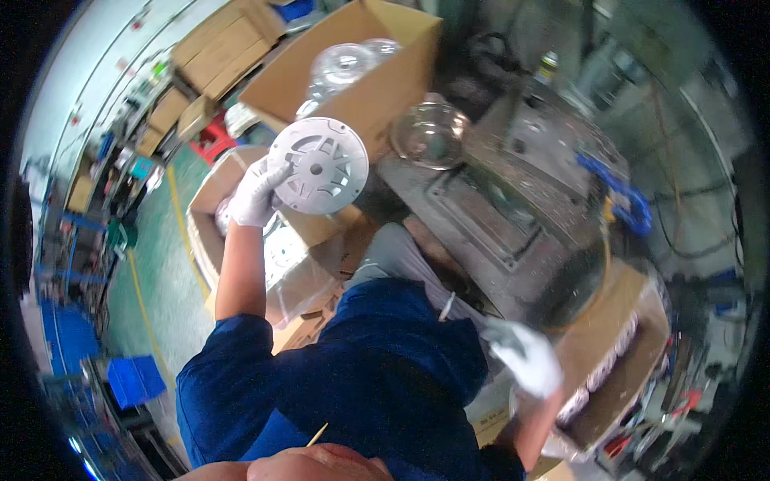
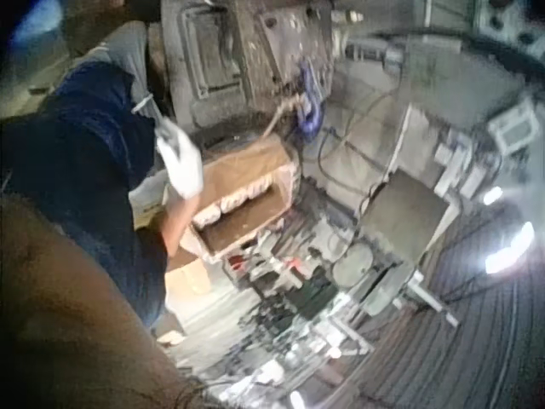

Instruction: The recorder is taking metal parts from a box, placing them on a machine for inspection or processing, and then moving them to a finished goods box.

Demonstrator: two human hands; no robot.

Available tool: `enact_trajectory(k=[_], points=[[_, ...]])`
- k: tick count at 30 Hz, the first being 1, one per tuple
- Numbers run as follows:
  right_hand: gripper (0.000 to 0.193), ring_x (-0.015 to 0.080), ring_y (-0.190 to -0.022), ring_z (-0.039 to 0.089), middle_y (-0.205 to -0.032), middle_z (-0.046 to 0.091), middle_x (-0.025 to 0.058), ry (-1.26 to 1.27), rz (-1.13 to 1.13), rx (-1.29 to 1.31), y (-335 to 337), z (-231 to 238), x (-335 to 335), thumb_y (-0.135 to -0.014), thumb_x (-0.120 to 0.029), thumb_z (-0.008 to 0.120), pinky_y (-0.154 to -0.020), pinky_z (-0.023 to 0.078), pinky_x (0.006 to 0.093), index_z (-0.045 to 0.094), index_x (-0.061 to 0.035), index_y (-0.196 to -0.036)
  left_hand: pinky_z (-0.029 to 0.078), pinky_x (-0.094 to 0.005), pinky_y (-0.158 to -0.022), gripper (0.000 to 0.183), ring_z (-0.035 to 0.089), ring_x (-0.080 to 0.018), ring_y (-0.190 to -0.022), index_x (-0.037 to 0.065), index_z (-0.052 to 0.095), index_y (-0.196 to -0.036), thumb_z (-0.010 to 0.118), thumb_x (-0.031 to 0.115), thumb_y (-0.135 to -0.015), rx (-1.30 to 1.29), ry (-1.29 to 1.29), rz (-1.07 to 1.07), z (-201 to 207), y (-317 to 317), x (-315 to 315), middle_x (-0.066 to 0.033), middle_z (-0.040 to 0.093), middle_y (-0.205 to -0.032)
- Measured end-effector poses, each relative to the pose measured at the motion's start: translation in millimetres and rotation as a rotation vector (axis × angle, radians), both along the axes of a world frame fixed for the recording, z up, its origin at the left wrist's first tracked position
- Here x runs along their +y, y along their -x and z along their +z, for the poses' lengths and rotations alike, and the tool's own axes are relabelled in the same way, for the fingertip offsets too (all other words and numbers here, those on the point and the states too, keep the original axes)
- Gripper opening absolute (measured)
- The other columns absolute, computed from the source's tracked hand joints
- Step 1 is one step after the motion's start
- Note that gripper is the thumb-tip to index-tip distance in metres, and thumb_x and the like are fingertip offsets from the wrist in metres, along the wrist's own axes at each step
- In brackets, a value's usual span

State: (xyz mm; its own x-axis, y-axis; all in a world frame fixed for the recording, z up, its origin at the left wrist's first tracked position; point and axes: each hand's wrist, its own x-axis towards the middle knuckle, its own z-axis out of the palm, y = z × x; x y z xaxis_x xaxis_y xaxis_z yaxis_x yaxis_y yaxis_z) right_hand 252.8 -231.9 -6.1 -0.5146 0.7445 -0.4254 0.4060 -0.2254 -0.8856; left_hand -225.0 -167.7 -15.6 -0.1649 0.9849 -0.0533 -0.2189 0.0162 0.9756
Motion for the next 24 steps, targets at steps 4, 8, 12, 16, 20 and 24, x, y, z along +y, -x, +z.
enact_trajectory(k=[4, 8, 12, 16, 20, 24], points=[[0.050, 0.0191, -0.071, 0.063, -0.099, 0.065, 0.0180, 0.049, 0.004, 0.445, 24, -27, 11, -0.093, -0.029, 0.051, -0.070, 0.050, 0.0289, 0.048, 0.0107, -0.123, 0.028, -0.0170, -0.044, 0.030, 0.046, -0.0027, -0.054, 0.001, 0.061, -0.107, 0.066, 0.018, -0.083, -0.054, -0.025, -0.219, 12, -58, 32, -0.0008, 0.065, -0.083], [0.078, 0.0163, -0.044, 0.048, -0.078, 0.063, 0.0202, 0.697, -0.364, 0.826, 59, -69, 24, -0.093, -0.061, 0.027, -0.041, 0.040, 0.0285, 0.045, 0.0073, -0.126, 0.035, -0.0175, -0.048, 0.025, 0.054, -0.0048, -0.061, 0.000, 0.063, -0.104, 0.066, 0.015, -0.084, -0.181, 0.004, -0.525, 16, -108, 55, -0.0033, 0.066, -0.085], [0.074, 0.0173, -0.046, 0.051, -0.080, 0.064, 0.0192, 0.683, -0.353, 1.087, 82, -81, 30, -0.091, -0.063, 0.030, -0.040, 0.037, 0.0274, 0.050, 0.0022, -0.120, 0.044, -0.0244, -0.069, 0.020, 0.057, -0.0116, -0.077, 0.002, 0.066, -0.100, 0.067, 0.012, -0.084, 0.269, -0.168, -0.965, 34, -166, 53, -0.0055, 0.065, -0.092], [0.046, 0.0290, -0.113, 0.054, -0.122, 0.053, 0.0210, 0.347, -0.733, 1.160, 63, -61, 27, -0.086, -0.013, 0.052, -0.099, 0.044, 0.0385, 0.043, 0.0043, -0.128, 0.045, -0.0268, -0.081, 0.061, 0.054, -0.0182, -0.084, 0.007, 0.051, -0.130, 0.073, 0.014, -0.074, 0.834, -0.888, -0.880, 41, -187, 54, -0.0120, 0.056, -0.111], [0.045, 0.0215, -0.112, 0.053, -0.124, 0.053, 0.0164, -0.059, -0.950, 1.035, 56, -34, 27, -0.087, 0.000, 0.046, -0.098, 0.043, 0.0313, 0.041, 0.0018, -0.133, 0.045, -0.0285, -0.084, 0.092, 0.053, -0.0172, -0.092, 0.010, 0.014, -0.148, 0.066, 0.010, -0.072, 0.276, -0.080, -0.921, 21, -180, 50, -0.0147, 0.037, -0.137], [0.052, 0.0188, -0.123, 0.043, -0.134, 0.044, 0.0140, -0.407, -0.957, 0.897, 70, -33, 41, -0.088, -0.002, 0.050, -0.105, 0.032, 0.0300, 0.034, 0.0021, -0.137, 0.046, -0.0268, -0.084, 0.090, 0.055, -0.0151, -0.097, -0.003, 0.011, -0.145, 0.069, 0.015, -0.079, 0.322, -0.202, -0.656, 9, -228, 40, -0.0204, 0.043, -0.131]])
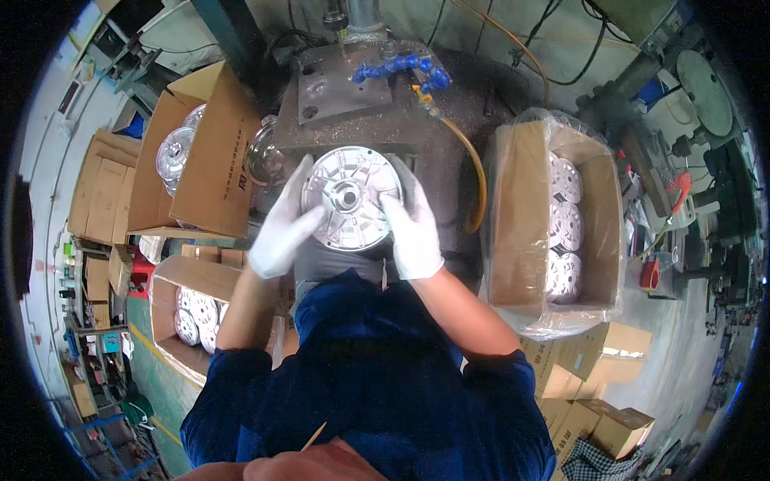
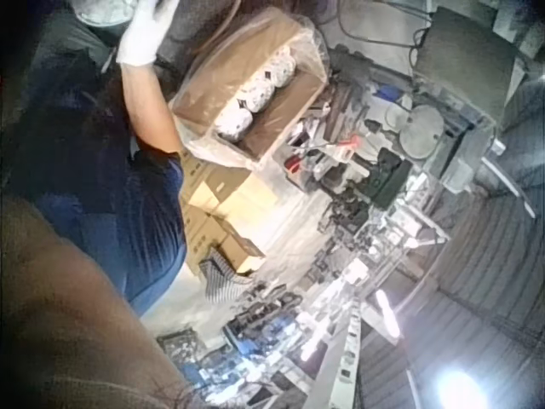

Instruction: The recorder is taking metal parts from a box, placing them on a machine for inspection or processing, and then moving them to a finished goods box.

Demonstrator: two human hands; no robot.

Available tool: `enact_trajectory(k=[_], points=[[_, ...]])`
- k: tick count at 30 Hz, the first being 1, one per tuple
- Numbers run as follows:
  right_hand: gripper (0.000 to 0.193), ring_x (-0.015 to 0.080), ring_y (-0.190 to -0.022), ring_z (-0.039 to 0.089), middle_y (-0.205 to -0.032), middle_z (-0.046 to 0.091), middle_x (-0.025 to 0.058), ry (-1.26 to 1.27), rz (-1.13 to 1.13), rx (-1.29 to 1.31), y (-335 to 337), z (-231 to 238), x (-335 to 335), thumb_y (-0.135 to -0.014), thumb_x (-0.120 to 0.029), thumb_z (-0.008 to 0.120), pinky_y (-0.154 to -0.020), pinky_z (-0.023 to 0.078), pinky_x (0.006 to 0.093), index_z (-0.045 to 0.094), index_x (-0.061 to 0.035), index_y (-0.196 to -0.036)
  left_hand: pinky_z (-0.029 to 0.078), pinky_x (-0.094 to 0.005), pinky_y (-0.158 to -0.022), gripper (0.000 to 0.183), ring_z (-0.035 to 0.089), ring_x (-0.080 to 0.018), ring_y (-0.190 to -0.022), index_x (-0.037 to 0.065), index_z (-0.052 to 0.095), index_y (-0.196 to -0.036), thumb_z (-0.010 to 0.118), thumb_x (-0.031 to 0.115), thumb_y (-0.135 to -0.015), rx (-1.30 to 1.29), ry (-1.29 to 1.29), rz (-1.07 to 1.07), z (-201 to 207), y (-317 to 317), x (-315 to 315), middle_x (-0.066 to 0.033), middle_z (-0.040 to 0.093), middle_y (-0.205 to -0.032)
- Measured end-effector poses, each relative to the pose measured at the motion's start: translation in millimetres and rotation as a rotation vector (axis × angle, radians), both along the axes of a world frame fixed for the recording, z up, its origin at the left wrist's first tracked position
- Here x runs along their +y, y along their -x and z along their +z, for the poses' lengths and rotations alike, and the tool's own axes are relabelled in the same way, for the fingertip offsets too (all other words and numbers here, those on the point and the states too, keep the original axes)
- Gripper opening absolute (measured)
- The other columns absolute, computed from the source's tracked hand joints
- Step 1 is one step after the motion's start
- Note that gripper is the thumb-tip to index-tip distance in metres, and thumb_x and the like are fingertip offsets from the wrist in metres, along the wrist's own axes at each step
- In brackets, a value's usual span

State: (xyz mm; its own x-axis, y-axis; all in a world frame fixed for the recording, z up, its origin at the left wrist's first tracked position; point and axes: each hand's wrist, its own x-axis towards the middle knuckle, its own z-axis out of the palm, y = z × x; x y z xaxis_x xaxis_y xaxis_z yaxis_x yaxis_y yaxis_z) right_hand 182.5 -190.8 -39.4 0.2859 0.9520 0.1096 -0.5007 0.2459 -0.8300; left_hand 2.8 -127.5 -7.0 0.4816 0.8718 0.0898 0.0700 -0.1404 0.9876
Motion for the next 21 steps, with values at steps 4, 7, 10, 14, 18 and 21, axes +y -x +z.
enact_trajectory(k=[4, 7, 10, 14, 18, 21], points=[[0.058, 0.0201, -0.120, 0.045, -0.132, 0.045, 0.0148, -0.023, 0.054, -0.082, 9, 4, -1, -0.088, -0.003, 0.052, -0.103, 0.034, 0.0308, 0.028, 0.0015, -0.140, 0.045, -0.0276, -0.092, 0.079, 0.053, -0.0192, -0.111, -0.011, 0.027, -0.136, 0.074, 0.008, -0.075, -0.205, 0.153, 0.237, 21, -28, 8, -0.0193, 0.050, -0.125], [0.060, 0.0180, -0.104, 0.054, -0.125, 0.050, 0.0141, 0.076, 0.178, -0.153, -2, 11, -12, -0.090, -0.007, 0.053, -0.092, 0.043, 0.0291, 0.025, 0.0007, -0.142, 0.047, -0.0282, -0.089, 0.074, 0.056, -0.0189, -0.107, -0.010, 0.037, -0.131, 0.077, 0.008, -0.072, -0.195, 0.033, 0.262, 11, -19, 39, -0.0185, 0.054, -0.120], [0.055, 0.0135, -0.080, 0.059, -0.109, 0.058, 0.0113, 0.211, 0.351, -0.259, -19, -6, -28, -0.093, -0.018, 0.054, -0.072, 0.049, 0.0250, 0.031, -0.0027, -0.140, 0.048, -0.0282, -0.088, 0.070, 0.059, -0.0183, -0.101, -0.009, 0.044, -0.127, 0.080, 0.012, -0.070, -0.137, -0.046, 0.355, 20, -14, 78, -0.0160, 0.059, -0.115], [0.034, 0.0158, -0.078, 0.061, -0.104, 0.062, 0.0131, 0.417, 0.449, -0.309, -31, -44, -56, -0.094, -0.016, 0.049, -0.070, 0.050, 0.0280, 0.048, 0.0011, -0.123, 0.048, -0.0275, -0.087, 0.071, 0.059, -0.0178, -0.101, -0.011, 0.048, -0.123, 0.079, 0.025, -0.071, 0.058, -0.153, 0.441, 21, -19, 144, -0.0163, 0.061, -0.113], [0.037, 0.0147, -0.078, 0.061, -0.098, 0.064, 0.0111, 0.489, 0.448, -0.383, -40, -71, -81, -0.096, -0.022, 0.049, -0.069, 0.050, 0.0262, 0.049, 0.0005, -0.125, 0.048, -0.0293, -0.086, 0.081, 0.062, -0.0227, -0.099, -0.012, 0.050, -0.119, 0.079, 0.040, -0.064, 0.241, -0.128, 0.443, 8, -31, 193, -0.0194, 0.063, -0.109], [0.036, 0.0141, -0.076, 0.061, -0.096, 0.064, 0.0095, 0.580, 0.402, -0.374, -43, -86, -97, -0.096, -0.022, 0.049, -0.068, 0.050, 0.0260, 0.050, -0.0004, -0.124, 0.048, -0.0330, -0.085, 0.076, 0.062, -0.0295, -0.099, -0.005, 0.063, -0.104, 0.075, 0.056, -0.060, 0.428, -0.162, 0.451, 1, -41, 209, -0.0212, 0.064, -0.105]])
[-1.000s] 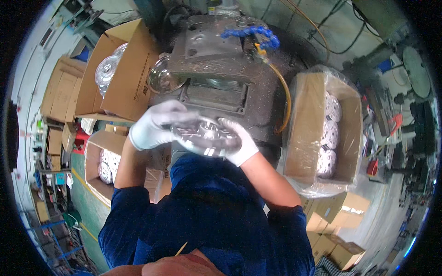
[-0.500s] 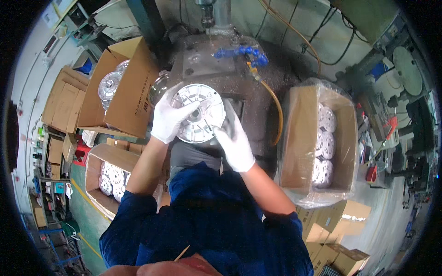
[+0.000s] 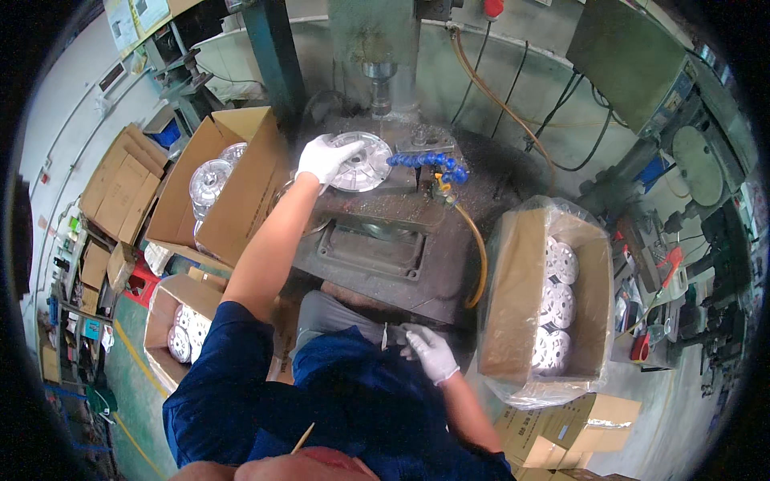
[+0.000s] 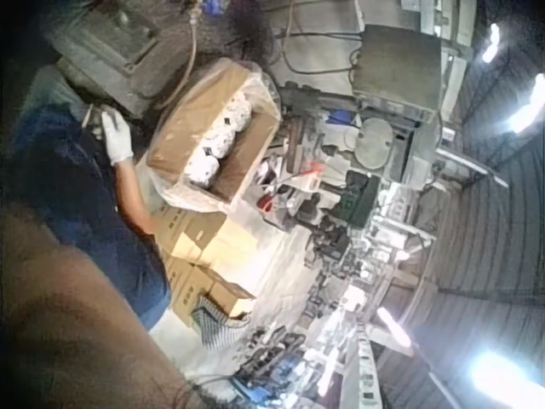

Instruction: The recorder is taking metal parts from a box, placing them on a machine for inspection or processing, and then moving them to a finished goods box.

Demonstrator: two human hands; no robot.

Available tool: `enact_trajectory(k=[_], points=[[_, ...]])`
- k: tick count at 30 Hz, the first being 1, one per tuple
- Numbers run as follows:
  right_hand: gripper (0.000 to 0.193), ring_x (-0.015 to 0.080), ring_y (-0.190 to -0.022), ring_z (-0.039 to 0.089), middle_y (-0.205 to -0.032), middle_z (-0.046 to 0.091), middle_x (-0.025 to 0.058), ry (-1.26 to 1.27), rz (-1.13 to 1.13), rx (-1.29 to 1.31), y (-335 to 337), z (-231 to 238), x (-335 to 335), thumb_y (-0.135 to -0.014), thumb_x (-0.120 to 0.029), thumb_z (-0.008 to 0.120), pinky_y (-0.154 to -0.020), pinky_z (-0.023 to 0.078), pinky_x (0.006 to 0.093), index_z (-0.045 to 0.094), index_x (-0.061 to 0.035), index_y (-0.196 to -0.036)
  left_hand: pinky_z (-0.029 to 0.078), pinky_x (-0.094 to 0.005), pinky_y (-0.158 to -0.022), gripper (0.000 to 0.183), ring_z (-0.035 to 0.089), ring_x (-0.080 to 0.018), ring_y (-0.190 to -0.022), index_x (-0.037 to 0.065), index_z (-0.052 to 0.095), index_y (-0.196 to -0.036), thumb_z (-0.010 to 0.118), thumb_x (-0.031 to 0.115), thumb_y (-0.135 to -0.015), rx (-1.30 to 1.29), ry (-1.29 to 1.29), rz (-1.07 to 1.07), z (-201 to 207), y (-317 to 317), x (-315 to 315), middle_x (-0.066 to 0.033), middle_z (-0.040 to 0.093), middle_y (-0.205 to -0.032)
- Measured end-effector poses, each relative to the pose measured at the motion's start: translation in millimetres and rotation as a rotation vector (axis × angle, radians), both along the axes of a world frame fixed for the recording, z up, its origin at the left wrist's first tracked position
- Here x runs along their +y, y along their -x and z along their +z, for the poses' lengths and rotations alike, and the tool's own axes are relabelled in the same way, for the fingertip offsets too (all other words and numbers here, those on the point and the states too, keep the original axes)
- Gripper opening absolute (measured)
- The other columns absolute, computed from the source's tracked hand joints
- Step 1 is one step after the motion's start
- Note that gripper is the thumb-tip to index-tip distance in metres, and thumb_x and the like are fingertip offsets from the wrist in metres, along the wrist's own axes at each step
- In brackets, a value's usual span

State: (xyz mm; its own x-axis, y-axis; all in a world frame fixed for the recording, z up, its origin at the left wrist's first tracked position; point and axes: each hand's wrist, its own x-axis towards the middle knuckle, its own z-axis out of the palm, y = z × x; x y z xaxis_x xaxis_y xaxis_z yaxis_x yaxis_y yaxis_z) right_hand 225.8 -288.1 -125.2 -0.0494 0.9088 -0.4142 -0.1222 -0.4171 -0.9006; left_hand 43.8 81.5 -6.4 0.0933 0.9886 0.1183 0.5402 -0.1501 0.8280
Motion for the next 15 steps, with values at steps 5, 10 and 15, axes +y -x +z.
enact_trajectory(k=[5, 10, 15], points=[[0.032, 0.0130, -0.073, 0.060, -0.095, 0.065, 0.0084, 0.085, -0.035, -0.003, -7, -15, -9, -0.095, -0.022, 0.050, -0.067, 0.050, 0.0254, 0.053, -0.0015, -0.120, 0.047, -0.0345, -0.087, 0.078, 0.062, -0.0316, -0.101, -0.006, 0.063, -0.104, 0.073, 0.058, -0.061, 0.016, -0.066, -0.006, 8, -6, 3, -0.0231, 0.064, -0.105], [0.031, 0.0122, -0.073, 0.060, -0.094, 0.066, 0.0081, 0.052, -0.029, -0.049, -11, -12, 0, -0.095, -0.021, 0.051, -0.066, 0.049, 0.0243, 0.054, -0.0008, -0.118, 0.046, -0.0352, -0.089, 0.090, 0.060, -0.0330, -0.105, -0.009, 0.061, -0.109, 0.063, 0.069, -0.064, 0.334, 0.055, -0.052, 20, -5, 6, -0.0254, 0.061, -0.110], [0.031, 0.0121, -0.074, 0.060, -0.094, 0.066, 0.0077, 0.045, 0.015, -0.130, -11, -13, 7, -0.095, -0.020, 0.051, -0.067, 0.047, 0.0242, 0.054, -0.0001, -0.118, 0.046, -0.0344, -0.085, 0.086, 0.062, -0.0315, -0.101, -0.010, 0.061, -0.106, 0.063, 0.066, -0.067, 0.399, 0.162, -0.102, 38, -7, 0, -0.0250, 0.063, -0.105]])
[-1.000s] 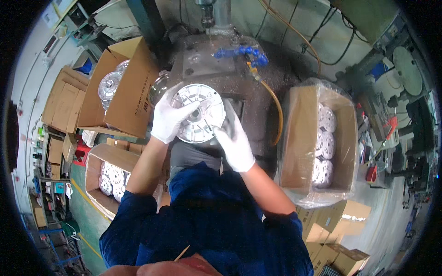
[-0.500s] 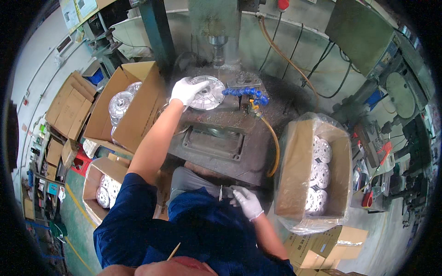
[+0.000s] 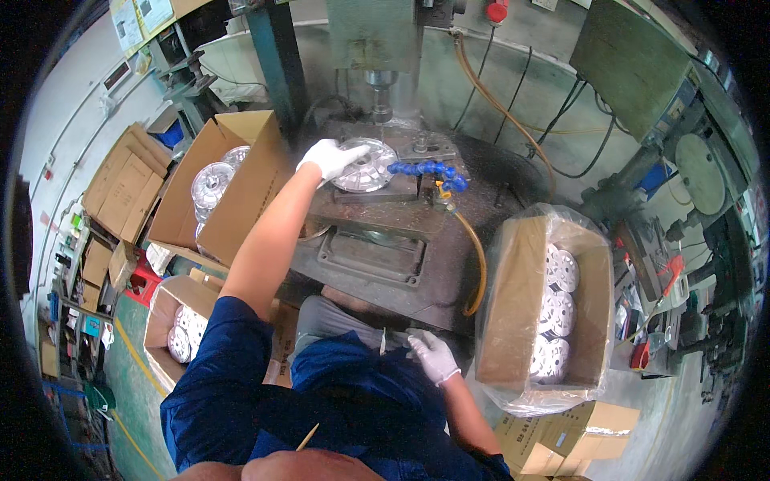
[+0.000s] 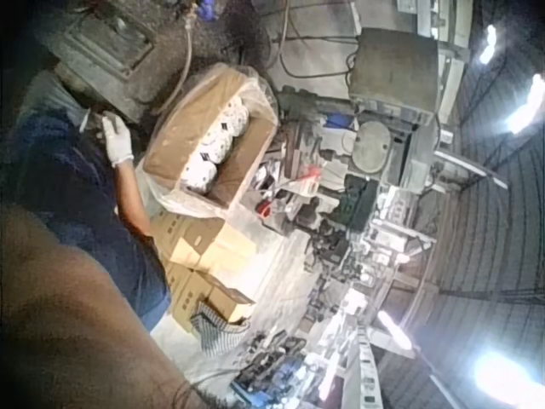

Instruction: The recorder is taking metal parts from a box, placing them on a machine for inspection or processing, and then moving them to a finished goods box.

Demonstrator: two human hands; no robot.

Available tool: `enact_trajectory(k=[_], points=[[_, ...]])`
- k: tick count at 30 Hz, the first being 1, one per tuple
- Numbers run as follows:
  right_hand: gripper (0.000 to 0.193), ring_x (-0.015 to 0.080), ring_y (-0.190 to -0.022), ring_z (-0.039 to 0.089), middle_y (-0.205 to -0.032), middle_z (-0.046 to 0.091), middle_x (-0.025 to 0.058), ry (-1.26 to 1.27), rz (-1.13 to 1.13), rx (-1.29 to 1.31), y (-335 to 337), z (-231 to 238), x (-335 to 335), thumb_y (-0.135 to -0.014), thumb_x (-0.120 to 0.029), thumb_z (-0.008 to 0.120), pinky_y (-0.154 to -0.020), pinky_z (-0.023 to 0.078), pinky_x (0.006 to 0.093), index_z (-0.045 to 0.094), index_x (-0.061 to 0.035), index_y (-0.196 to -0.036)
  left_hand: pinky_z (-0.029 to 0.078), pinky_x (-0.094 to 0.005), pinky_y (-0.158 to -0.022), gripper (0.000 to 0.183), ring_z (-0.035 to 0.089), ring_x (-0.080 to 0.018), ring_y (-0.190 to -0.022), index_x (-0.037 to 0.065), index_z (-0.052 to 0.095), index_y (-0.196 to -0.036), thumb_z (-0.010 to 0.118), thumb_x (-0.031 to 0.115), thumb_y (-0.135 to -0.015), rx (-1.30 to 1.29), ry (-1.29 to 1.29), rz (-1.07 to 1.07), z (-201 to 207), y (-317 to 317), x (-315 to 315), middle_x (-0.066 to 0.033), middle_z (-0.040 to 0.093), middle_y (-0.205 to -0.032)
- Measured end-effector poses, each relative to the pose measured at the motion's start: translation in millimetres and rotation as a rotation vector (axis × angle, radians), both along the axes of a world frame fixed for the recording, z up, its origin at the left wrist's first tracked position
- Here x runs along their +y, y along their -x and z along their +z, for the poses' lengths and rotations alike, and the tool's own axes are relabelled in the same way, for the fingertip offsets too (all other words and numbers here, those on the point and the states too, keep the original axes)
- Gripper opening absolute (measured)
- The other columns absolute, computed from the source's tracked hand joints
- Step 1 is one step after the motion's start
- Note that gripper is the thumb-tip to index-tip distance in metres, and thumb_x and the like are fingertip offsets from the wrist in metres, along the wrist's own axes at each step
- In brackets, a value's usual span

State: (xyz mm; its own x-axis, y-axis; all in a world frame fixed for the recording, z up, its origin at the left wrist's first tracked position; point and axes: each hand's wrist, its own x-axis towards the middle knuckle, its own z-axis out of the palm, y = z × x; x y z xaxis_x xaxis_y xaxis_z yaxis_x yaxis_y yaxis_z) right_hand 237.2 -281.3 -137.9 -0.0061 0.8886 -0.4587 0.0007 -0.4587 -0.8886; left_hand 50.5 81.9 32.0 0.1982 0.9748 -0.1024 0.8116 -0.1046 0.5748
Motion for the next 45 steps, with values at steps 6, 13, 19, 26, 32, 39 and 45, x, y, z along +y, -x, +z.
enact_trajectory(k=[6, 13, 19, 26, 32, 39, 45], points=[[0.031, 0.0120, -0.077, 0.059, -0.095, 0.065, 0.0077, -0.057, 0.065, -0.081, 2, -12, -2, -0.094, -0.020, 0.053, -0.070, 0.048, 0.0255, 0.054, -0.0010, -0.119, 0.046, -0.0341, -0.086, 0.087, 0.061, -0.0310, -0.101, -0.010, 0.061, -0.107, 0.062, 0.067, -0.067, 0.036, 0.019, 0.015, -6, 4, 7, -0.0242, 0.063, -0.106], [0.031, 0.0118, -0.080, 0.059, -0.097, 0.064, 0.0085, -0.018, 0.124, -0.207, -1, -41, -12, -0.094, -0.021, 0.054, -0.072, 0.048, 0.0258, 0.055, 0.0001, -0.117, 0.047, -0.0319, -0.082, 0.082, 0.062, -0.0251, -0.096, -0.011, 0.057, -0.114, 0.070, 0.056, -0.069, -0.202, 0.006, -0.030, -32, 11, 28, -0.0213, 0.062, -0.110], [0.033, 0.0167, -0.081, 0.061, -0.100, 0.064, 0.0112, 0.212, 0.060, 0.075, 0, -65, -11, -0.094, -0.027, 0.053, -0.069, 0.050, 0.0297, 0.055, -0.0018, -0.116, 0.048, -0.0321, -0.080, 0.076, 0.063, -0.0242, -0.094, -0.009, 0.060, -0.111, 0.070, 0.054, -0.070, -0.197, -0.025, -0.015, -35, 15, 27, -0.0207, 0.064, -0.107], [0.048, 0.0207, -0.076, 0.060, -0.105, 0.062, 0.0131, 0.416, -0.150, 0.617, -30, -144, -1, -0.096, -0.046, 0.039, -0.067, 0.050, 0.0328, 0.050, -0.0072, -0.121, 0.047, -0.0326, -0.081, 0.073, 0.063, -0.0273, -0.093, -0.006, 0.063, -0.108, 0.068, 0.056, -0.070, -0.127, -0.059, -0.013, -34, 8, 25, -0.0207, 0.065, -0.103], [0.046, 0.0206, -0.080, 0.059, -0.106, 0.062, 0.0108, 0.405, -0.194, 0.615, -29, -142, -6, -0.096, -0.045, 0.039, -0.071, 0.050, 0.0344, 0.050, -0.0099, -0.123, 0.046, -0.0341, -0.086, 0.080, 0.061, -0.0300, -0.100, -0.006, 0.062, -0.109, 0.066, 0.061, -0.066, -0.117, -0.027, -0.015, -34, 11, 29, -0.0221, 0.062, -0.109], [0.050, 0.0198, -0.082, 0.058, -0.107, 0.059, 0.0112, 0.433, -0.198, 0.625, -26, -144, 1, -0.096, -0.044, 0.040, -0.071, 0.051, 0.0334, 0.045, -0.0074, -0.130, 0.047, -0.0337, -0.080, 0.069, 0.063, -0.0278, -0.090, -0.008, 0.064, -0.103, 0.067, 0.053, -0.070, -0.166, -0.092, 0.000, -42, 10, 29, -0.0212, 0.066, -0.099], [0.050, 0.0201, -0.081, 0.058, -0.108, 0.058, 0.0105, 0.443, -0.188, 0.669, -30, -149, -1, -0.096, -0.044, 0.040, -0.072, 0.051, 0.0341, 0.045, -0.0083, -0.131, 0.044, -0.0358, -0.093, 0.085, 0.058, -0.0318, -0.110, -0.003, 0.062, -0.112, 0.063, 0.066, -0.063, -0.054, -0.017, 0.014, -23, 8, 21, -0.0215, 0.060, -0.116]])
